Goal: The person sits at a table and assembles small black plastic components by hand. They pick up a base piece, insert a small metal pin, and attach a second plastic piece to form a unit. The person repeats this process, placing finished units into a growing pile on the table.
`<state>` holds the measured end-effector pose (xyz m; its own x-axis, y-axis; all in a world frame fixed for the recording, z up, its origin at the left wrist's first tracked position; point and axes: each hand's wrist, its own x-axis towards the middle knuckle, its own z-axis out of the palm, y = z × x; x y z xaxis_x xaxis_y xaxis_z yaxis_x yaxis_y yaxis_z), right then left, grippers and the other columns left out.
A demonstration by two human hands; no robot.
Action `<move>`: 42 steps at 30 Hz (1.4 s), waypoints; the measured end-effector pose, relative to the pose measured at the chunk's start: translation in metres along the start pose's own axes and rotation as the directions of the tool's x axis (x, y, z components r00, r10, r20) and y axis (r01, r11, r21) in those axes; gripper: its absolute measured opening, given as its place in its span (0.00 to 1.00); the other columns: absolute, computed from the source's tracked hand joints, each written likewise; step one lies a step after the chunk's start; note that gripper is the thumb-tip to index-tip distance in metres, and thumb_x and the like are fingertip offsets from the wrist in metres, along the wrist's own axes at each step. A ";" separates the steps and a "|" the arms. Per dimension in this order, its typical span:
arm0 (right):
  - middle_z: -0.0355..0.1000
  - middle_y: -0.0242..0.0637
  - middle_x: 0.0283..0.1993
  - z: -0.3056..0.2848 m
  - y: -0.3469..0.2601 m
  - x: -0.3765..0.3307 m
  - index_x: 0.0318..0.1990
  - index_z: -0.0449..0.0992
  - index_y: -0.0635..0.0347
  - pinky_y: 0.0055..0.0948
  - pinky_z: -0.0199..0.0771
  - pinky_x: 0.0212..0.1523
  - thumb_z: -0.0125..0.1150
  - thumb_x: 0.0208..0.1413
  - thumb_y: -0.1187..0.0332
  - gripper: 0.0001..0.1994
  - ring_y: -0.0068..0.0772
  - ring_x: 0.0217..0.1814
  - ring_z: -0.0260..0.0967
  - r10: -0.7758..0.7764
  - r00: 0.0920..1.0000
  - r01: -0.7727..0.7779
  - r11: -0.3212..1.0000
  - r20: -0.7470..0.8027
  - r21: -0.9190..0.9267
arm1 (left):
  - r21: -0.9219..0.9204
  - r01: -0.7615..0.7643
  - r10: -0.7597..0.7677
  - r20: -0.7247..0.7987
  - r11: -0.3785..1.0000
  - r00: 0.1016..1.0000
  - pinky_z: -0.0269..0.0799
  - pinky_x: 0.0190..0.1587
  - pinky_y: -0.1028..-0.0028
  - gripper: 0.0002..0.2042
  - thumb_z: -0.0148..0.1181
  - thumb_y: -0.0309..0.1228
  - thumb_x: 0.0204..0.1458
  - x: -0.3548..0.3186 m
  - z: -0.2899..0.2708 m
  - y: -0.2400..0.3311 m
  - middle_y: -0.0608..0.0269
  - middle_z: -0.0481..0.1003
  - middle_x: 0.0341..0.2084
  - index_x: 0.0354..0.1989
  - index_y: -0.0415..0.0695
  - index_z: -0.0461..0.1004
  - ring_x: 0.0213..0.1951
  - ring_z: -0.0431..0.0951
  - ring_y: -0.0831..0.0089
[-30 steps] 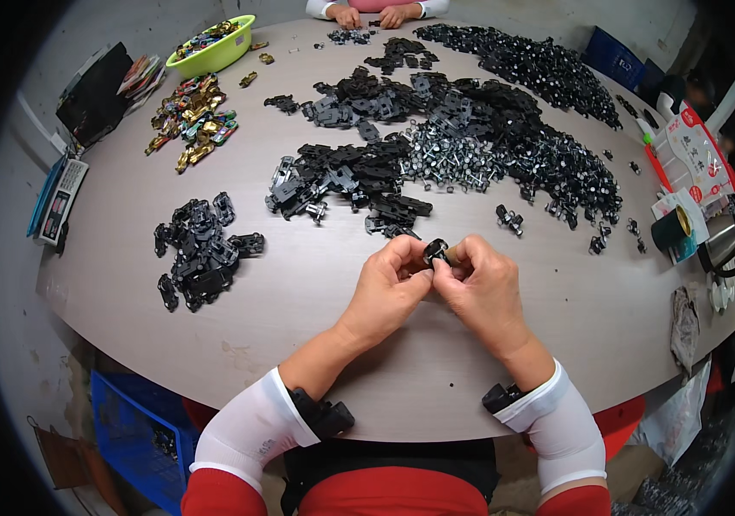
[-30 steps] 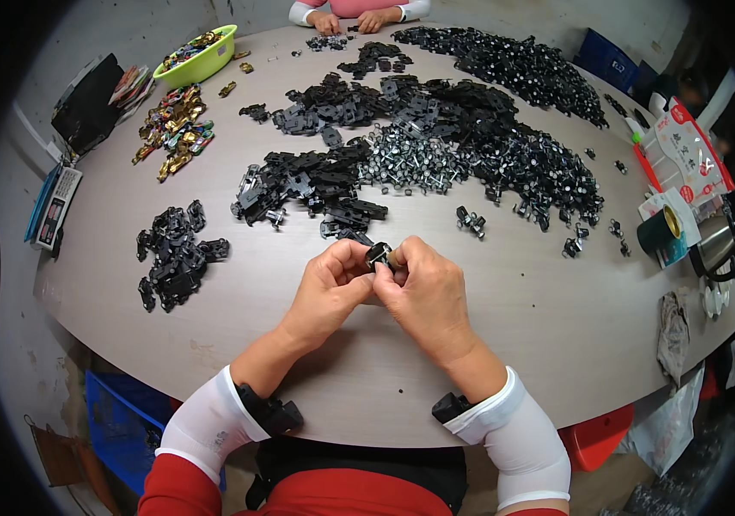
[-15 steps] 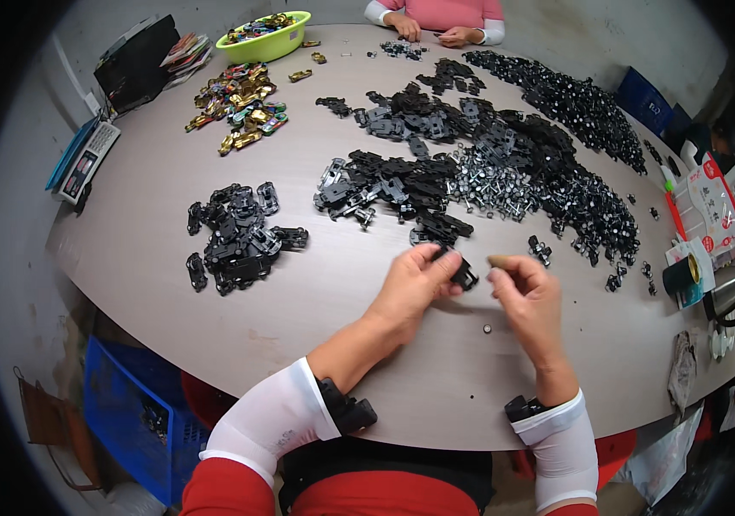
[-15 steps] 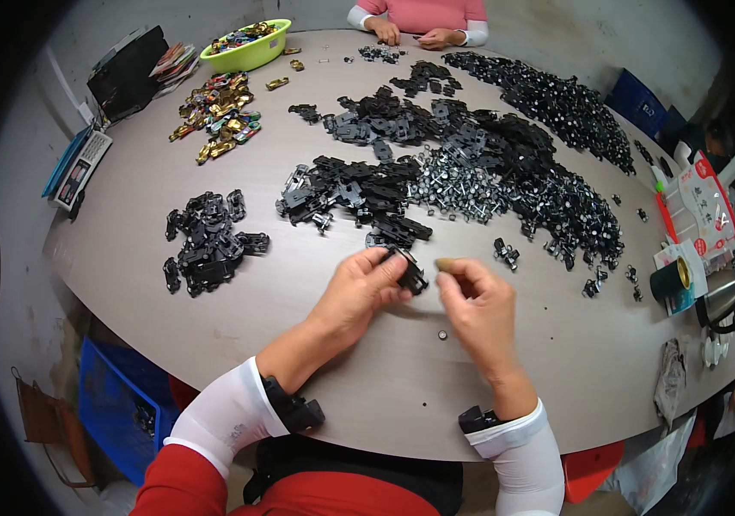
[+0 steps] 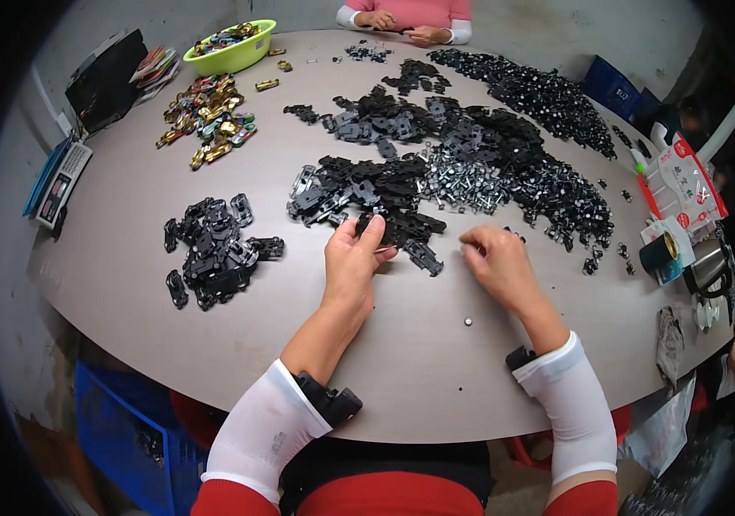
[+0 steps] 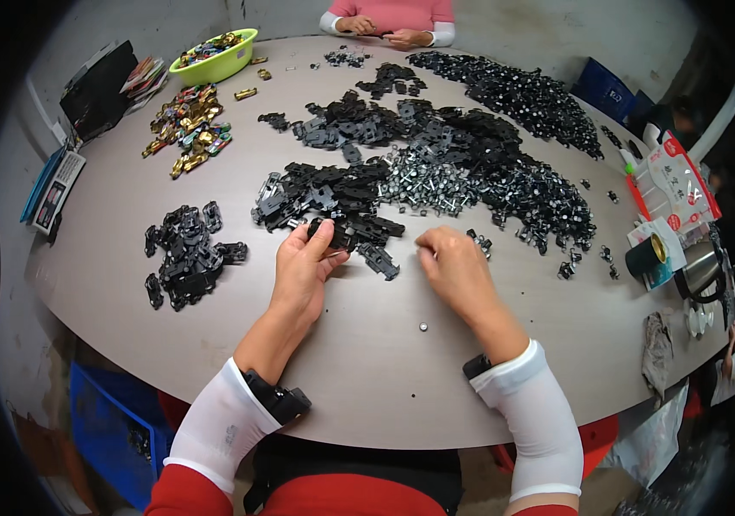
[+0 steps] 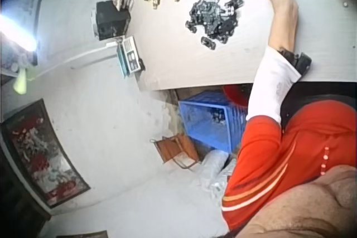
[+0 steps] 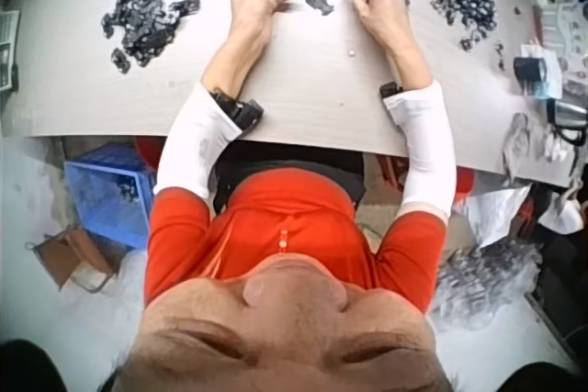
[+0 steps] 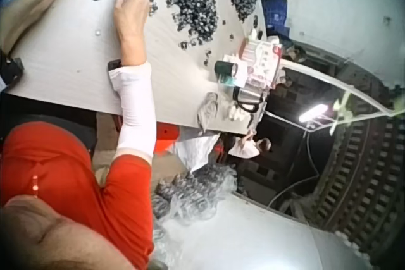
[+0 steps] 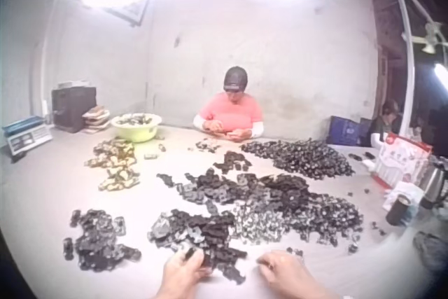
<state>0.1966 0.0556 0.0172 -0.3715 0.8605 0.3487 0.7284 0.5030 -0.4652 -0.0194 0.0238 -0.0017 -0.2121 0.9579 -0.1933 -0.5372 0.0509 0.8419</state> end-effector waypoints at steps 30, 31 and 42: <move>0.75 0.34 0.43 -0.010 0.011 -0.015 0.33 0.80 0.62 0.24 0.74 0.36 0.66 0.50 0.76 0.03 0.23 0.35 0.72 0.132 0.986 -0.076 0.900 -0.102 0.429 | 0.070 0.300 -0.307 0.252 0.951 0.917 0.79 0.40 0.75 0.10 0.60 0.35 0.60 -0.013 0.008 -0.007 0.61 0.78 0.34 0.40 0.41 0.71 0.34 0.79 0.75; 0.76 0.38 0.47 -0.011 0.006 -0.019 0.33 0.79 0.63 0.25 0.75 0.38 0.67 0.49 0.76 0.04 0.25 0.39 0.74 0.134 0.986 -0.081 0.903 -0.098 0.422 | 0.073 0.297 -0.306 0.239 0.952 0.922 0.80 0.41 0.74 0.08 0.58 0.33 0.61 -0.012 0.007 -0.008 0.60 0.79 0.34 0.41 0.42 0.73 0.35 0.81 0.73; 0.73 0.41 0.41 0.003 -0.034 -0.029 0.41 0.73 0.60 0.37 0.74 0.46 0.64 0.44 0.80 0.14 0.44 0.46 0.72 -0.230 0.968 0.244 0.957 -0.105 0.157 | 0.052 0.256 -0.261 0.239 0.965 0.935 0.77 0.41 0.77 0.07 0.62 0.31 0.58 -0.018 0.009 -0.010 0.63 0.79 0.35 0.39 0.42 0.74 0.35 0.78 0.78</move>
<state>0.1809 0.0139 0.0208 -0.4665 0.7084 0.5297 0.5158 0.7043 -0.4877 -0.0031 0.0080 -0.0023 0.1371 0.9501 -0.2803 -0.5302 0.3094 0.7894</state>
